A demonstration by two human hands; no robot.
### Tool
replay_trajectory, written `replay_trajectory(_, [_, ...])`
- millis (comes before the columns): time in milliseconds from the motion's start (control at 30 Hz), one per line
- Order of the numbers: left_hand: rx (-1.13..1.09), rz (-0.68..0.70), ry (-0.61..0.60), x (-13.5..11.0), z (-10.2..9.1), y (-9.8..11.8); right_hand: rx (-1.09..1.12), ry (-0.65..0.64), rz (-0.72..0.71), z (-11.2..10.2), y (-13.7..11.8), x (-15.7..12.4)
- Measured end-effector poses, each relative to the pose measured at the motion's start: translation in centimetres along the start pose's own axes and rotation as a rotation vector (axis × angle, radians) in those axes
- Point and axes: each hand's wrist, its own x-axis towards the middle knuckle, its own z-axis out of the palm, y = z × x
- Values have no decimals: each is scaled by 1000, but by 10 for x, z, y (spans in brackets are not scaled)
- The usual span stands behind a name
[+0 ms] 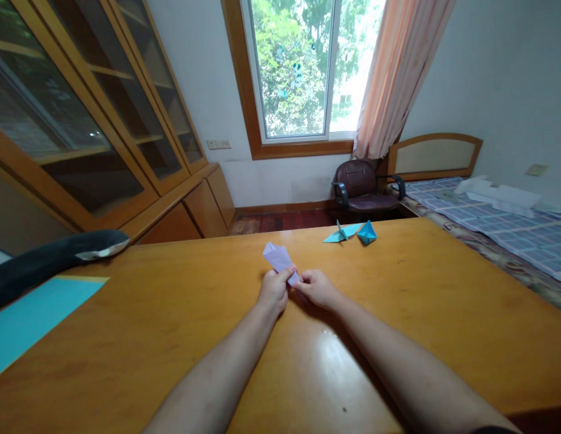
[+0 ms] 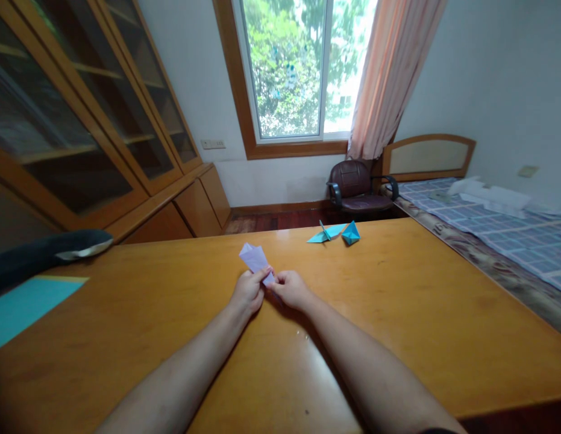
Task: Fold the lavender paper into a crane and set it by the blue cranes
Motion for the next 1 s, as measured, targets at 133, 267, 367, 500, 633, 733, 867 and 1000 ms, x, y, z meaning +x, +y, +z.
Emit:
replay_trajectory(133, [-70, 63, 119, 6, -1, 0, -32, -44, 59, 0, -2, -3])
replay_trajectory(267, [-148, 35, 172, 11, -5, 1, -53, -36, 82, -1, -4, -5])
replay_trajectory(367, [-156, 36, 184, 13, -8, 1, -81, -19, 77, -1, -6, -4])
replay_trajectory(500, [-196, 54, 205, 14, -8, 3, -136, -6, 73, -1, -6, -4])
replay_trajectory(633, [-267, 53, 258, 18, -12, 15, -138, 0, 91, -4, -4, -5])
replay_trajectory(733, [-312, 83, 322, 23, -19, 27, -101, 30, 88, -8, -2, -5])
replay_trajectory(867, [-320, 65, 288, 19, -17, 29, 24, 80, 61, -9, -2, -3])
replay_trajectory(1000, [-298, 21, 202, 5, -3, 13, 41, 8, 3, -2, -7, -3])
